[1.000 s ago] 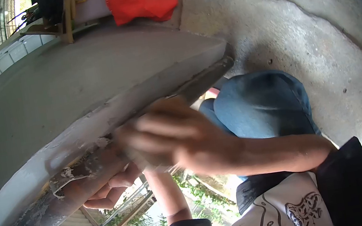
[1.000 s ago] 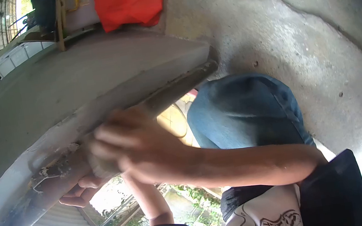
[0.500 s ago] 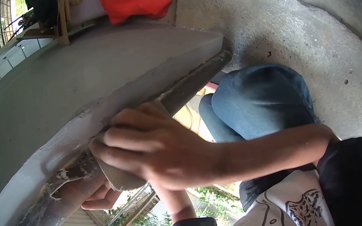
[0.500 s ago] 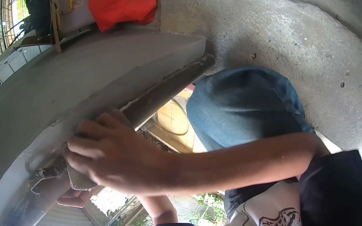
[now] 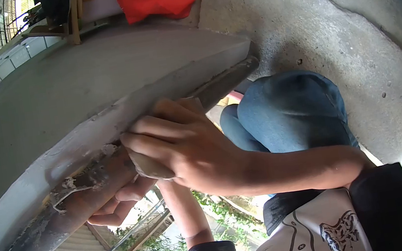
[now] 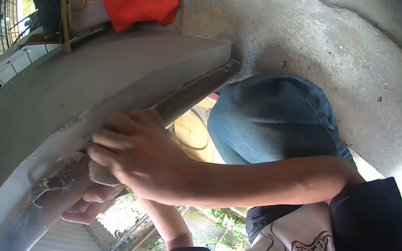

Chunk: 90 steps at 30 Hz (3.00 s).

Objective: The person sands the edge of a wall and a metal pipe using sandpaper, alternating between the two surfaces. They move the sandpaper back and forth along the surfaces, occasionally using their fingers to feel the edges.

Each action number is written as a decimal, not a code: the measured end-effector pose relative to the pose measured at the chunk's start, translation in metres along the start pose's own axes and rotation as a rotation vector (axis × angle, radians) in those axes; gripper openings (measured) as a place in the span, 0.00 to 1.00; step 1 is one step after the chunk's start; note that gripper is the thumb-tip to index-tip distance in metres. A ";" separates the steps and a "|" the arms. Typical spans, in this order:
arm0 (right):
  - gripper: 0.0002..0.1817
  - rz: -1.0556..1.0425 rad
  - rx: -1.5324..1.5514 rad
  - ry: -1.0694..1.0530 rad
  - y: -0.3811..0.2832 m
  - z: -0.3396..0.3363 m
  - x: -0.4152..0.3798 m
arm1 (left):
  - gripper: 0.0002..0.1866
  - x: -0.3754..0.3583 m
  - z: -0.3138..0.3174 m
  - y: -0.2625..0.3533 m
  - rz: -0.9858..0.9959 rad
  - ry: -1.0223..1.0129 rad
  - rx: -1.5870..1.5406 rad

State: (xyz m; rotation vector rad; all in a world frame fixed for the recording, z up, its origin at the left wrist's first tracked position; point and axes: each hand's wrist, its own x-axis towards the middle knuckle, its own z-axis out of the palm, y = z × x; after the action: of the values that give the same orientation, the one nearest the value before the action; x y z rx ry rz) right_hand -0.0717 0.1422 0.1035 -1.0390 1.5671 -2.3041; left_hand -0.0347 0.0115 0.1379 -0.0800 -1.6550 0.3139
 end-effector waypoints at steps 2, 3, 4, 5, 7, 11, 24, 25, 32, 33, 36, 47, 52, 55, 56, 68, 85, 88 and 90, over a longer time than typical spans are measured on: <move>0.26 0.014 0.024 -0.001 0.002 0.000 -0.003 | 0.32 -0.003 -0.001 0.002 -0.006 -0.005 0.000; 0.26 0.005 0.030 -0.012 0.012 -0.002 -0.007 | 0.32 -0.002 -0.002 0.000 -0.005 0.001 0.010; 0.27 -0.054 0.012 0.002 0.022 -0.002 -0.012 | 0.32 -0.004 -0.004 0.000 0.003 -0.005 0.017; 0.28 -0.111 -0.010 0.022 0.026 -0.005 -0.013 | 0.32 -0.003 -0.004 -0.002 0.008 -0.004 0.022; 0.29 -0.102 -0.095 -0.025 0.025 -0.004 -0.014 | 0.32 -0.004 -0.006 -0.003 0.008 0.001 0.021; 0.29 -0.007 0.034 0.044 -0.004 0.009 -0.001 | 0.32 -0.003 -0.007 -0.001 0.004 0.006 0.010; 0.27 -0.120 -0.109 -0.064 0.007 -0.022 -0.004 | 0.32 -0.009 -0.016 -0.006 0.020 -0.028 0.043; 0.28 -0.135 -0.130 -0.038 0.003 -0.021 -0.003 | 0.32 -0.008 -0.017 -0.005 0.020 -0.030 0.050; 0.21 -0.227 -0.135 -0.053 -0.021 -0.025 0.009 | 0.32 -0.010 -0.021 -0.008 -0.016 -0.021 0.042; 0.20 -0.185 -0.177 -0.065 -0.017 -0.026 0.004 | 0.32 -0.010 -0.021 -0.009 -0.013 -0.023 0.042; 0.21 -0.154 -0.174 -0.024 -0.026 -0.014 0.007 | 0.32 -0.012 -0.023 -0.009 -0.020 -0.030 0.047; 0.28 -0.118 -0.106 -0.066 -0.028 -0.009 0.014 | 0.32 -0.016 -0.036 -0.009 -0.107 -0.136 0.056; 0.26 -0.138 -0.065 -0.151 -0.013 -0.030 0.005 | 0.32 -0.009 -0.037 -0.009 -0.064 -0.149 0.091; 0.20 -0.022 -0.012 -0.131 -0.012 -0.044 0.005 | 0.32 -0.012 -0.031 -0.007 -0.070 -0.123 0.047; 0.19 -0.090 0.027 -0.053 -0.021 -0.044 0.016 | 0.31 -0.011 -0.030 -0.006 -0.082 -0.111 0.064; 0.28 -0.332 -0.092 -0.182 -0.037 -0.022 0.052 | 0.34 -0.019 -0.037 -0.017 -0.038 -0.139 0.078; 0.30 -0.233 -0.056 -0.229 -0.049 -0.031 0.044 | 0.32 -0.021 -0.035 -0.016 -0.055 -0.124 0.040; 0.19 -0.432 -0.036 -0.027 -0.066 -0.017 0.068 | 0.32 -0.020 -0.038 -0.019 -0.031 -0.136 0.054; 0.18 -0.417 -0.040 -0.033 -0.069 -0.006 0.069 | 0.33 -0.021 -0.039 -0.020 -0.020 -0.146 0.067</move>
State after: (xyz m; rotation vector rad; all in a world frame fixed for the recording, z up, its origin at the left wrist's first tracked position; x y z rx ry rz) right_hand -0.1106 0.1421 0.1931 -1.5314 1.5045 -2.4982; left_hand 0.0091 -0.0062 0.1255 0.0102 -1.7866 0.3661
